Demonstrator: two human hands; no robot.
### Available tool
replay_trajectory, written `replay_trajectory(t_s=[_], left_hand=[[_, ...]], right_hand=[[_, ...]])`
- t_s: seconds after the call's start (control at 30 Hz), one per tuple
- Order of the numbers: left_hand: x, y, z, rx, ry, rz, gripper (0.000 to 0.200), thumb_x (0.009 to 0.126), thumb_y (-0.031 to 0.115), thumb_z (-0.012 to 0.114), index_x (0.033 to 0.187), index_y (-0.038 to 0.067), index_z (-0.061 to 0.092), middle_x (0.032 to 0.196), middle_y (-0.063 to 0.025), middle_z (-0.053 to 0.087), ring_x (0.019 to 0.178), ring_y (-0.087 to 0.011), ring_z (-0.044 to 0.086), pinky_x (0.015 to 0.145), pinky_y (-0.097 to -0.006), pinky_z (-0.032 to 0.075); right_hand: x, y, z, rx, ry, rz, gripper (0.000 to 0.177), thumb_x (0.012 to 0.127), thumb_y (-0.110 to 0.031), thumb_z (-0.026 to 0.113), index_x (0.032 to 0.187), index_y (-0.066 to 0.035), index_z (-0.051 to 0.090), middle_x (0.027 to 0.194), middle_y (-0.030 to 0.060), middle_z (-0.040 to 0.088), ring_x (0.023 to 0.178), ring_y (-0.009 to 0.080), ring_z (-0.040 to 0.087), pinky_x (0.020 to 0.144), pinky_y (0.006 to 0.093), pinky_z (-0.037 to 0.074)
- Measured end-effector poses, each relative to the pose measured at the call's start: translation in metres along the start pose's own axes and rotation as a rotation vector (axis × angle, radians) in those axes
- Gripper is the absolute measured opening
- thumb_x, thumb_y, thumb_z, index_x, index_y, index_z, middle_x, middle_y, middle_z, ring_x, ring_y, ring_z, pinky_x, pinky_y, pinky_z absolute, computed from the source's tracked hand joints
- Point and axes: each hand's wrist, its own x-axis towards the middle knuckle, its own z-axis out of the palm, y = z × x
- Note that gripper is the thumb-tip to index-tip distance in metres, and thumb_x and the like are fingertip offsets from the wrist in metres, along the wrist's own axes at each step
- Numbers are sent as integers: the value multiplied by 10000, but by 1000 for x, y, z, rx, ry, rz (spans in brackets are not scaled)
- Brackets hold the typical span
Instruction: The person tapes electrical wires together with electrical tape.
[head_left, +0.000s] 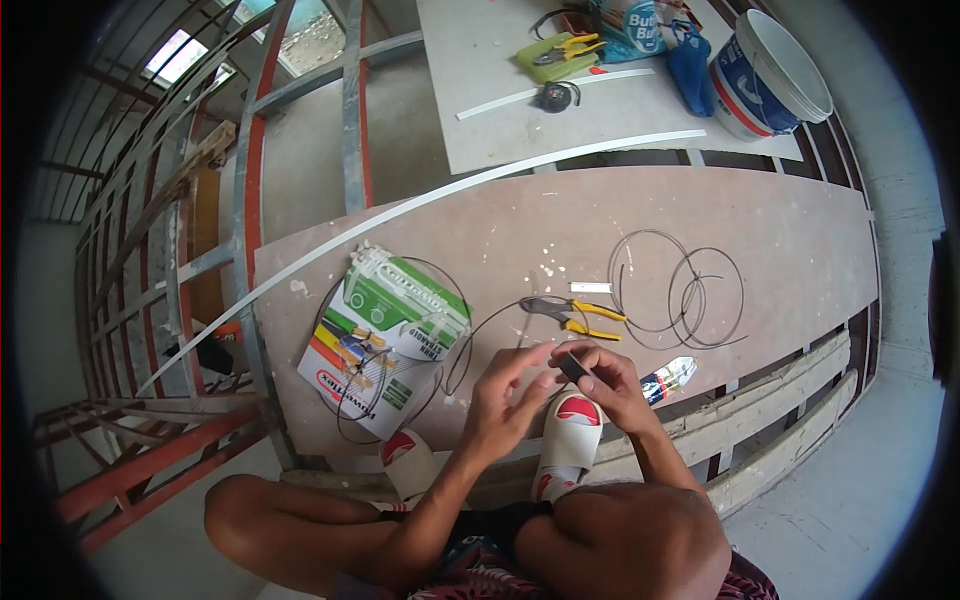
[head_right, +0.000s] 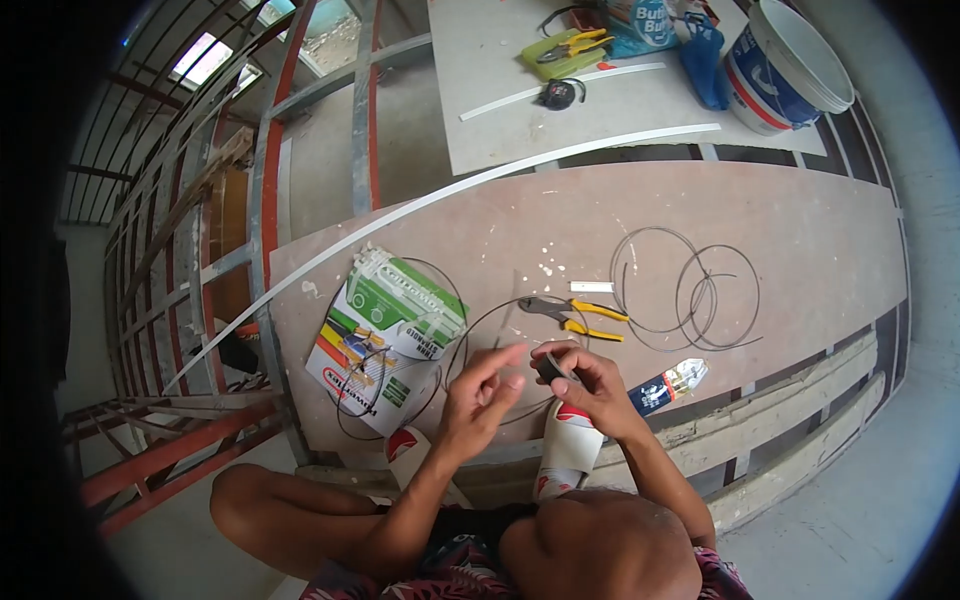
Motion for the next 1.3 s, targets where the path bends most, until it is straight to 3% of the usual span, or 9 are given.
replay_trajectory(t_s=[0.03, 0.17, 0.3, 0.47, 0.57, 0.8, 0.87, 0.97, 1.3], left_hand=[[0, 2, 1, 51, 43, 32, 314, 876, 204, 683, 1155, 61, 660, 1001, -79, 657, 849, -173, 584, 716, -276, 434], [-2, -6, -1, 145, 50, -23, 261, 823, 202, 742, 1010, 22, 713, 927, -131, 677, 882, -248, 636, 749, -341, 490], [-2, -7, -7, 191, 22, -53, 227, 830, 108, 719, 1032, 7, 704, 884, -100, 673, 812, -186, 643, 684, -285, 491], [-1, -20, -6, 508, 57, 315, 159, 769, 4, 676, 927, 3, 691, 860, -121, 657, 773, -291, 622, 669, -365, 508], [-2, -19, -7, 558, 43, 372, 148, 731, -4, 676, 876, 11, 655, 836, -108, 637, 746, -305, 593, 658, -391, 500], [-1, -21, -4, 556, 77, 384, 141, 717, 13, 682, 834, 18, 602, 808, -94, 615, 696, -268, 568, 637, -361, 477], [-2, -14, -4, 347, 86, 114, 132, 756, 25, 682, 882, 21, 643, 807, -89, 629, 670, -224, 556, 626, -325, 462], [-3, -17, -11, 203, 50, 91, 149, 802, 53, 678, 950, 30, 681, 805, -83, 643, 658, -198, 546, 611, -297, 449], [-6, -26, -10, 425, 78, 206, 182, 847, 136, 669, 989, 29, 630, 780, -74, 626, 696, -205, 576, 606, -302, 448]], right_hand=[[0, 1, 2, -128, 12, -34, 192, 876, -164, 685, 872, -23, 553, 1247, 155, 539, 1045, 195, 540, 867, 315, 449], [3, -18, 15, -403, -24, -24, 193, 845, -156, 712, 873, -32, 567, 1202, 127, 581, 913, 172, 553, 757, 290, 442], [6, -30, 19, -537, -82, 13, 213, 835, -161, 717, 875, -16, 567, 1159, 147, 594, 865, 210, 576, 742, 310, 454], [7, -24, 20, -632, -89, 10, 245, 832, -181, 714, 865, 8, 562, 1050, 185, 600, 847, 307, 587, 730, 344, 464], [5, -22, 19, -594, -112, 81, 242, 836, -182, 710, 860, 7, 561, 1052, 192, 597, 860, 317, 589, 743, 352, 467], [6, -19, 19, -609, -147, -50, 236, 845, -180, 700, 872, 3, 554, 1123, 185, 594, 855, 301, 586, 743, 352, 475], [8, -21, 20, -514, -136, 18, 239, 837, -179, 708, 876, 0, 555, 1160, 182, 588, 870, 302, 591, 756, 357, 478], [9, -25, 20, -558, -110, 28, 247, 826, -177, 718, 876, 1, 555, 1170, 188, 584, 899, 321, 598, 774, 369, 479], [8, -16, 19, -556, -160, -83, 263, 819, -179, 723, 854, 11, 544, 1143, 197, 589, 947, 325, 607, 806, 372, 476]])
